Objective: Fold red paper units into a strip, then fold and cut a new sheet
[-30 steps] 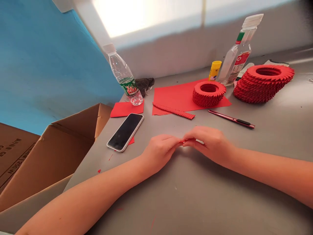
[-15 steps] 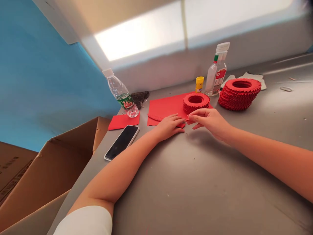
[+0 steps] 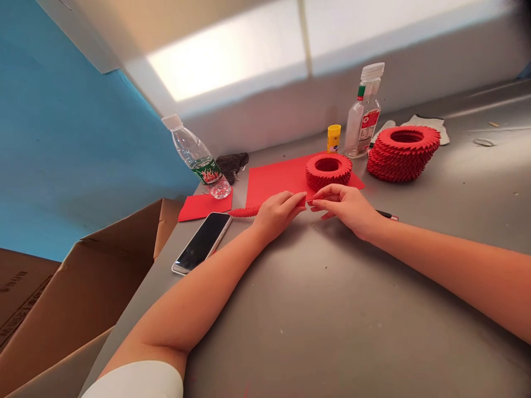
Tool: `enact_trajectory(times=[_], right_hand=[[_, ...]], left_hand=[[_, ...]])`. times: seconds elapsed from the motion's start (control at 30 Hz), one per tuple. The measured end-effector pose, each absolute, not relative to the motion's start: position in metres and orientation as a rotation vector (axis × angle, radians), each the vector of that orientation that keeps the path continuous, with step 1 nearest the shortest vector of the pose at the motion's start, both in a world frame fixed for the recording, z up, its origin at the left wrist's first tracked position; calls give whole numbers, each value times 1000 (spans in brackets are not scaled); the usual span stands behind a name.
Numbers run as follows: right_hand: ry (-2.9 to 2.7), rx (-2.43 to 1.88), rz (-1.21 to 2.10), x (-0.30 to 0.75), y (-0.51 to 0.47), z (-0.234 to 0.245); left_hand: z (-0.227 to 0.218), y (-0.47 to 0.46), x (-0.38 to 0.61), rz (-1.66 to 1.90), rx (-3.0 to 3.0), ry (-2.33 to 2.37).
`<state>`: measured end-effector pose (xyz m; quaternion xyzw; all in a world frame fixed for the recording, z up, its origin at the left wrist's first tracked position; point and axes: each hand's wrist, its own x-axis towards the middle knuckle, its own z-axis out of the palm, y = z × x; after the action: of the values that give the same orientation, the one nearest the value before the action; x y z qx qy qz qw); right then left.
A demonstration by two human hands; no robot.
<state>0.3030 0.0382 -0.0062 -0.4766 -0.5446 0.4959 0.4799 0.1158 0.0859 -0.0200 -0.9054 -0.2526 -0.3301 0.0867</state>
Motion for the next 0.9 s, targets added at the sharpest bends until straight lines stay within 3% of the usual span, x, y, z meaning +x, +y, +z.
enact_trajectory(times=[0.9], right_hand=[[-1402, -1111, 1046, 294, 33, -8]], left_hand=[[-20, 80, 118, -966, -2528, -601]])
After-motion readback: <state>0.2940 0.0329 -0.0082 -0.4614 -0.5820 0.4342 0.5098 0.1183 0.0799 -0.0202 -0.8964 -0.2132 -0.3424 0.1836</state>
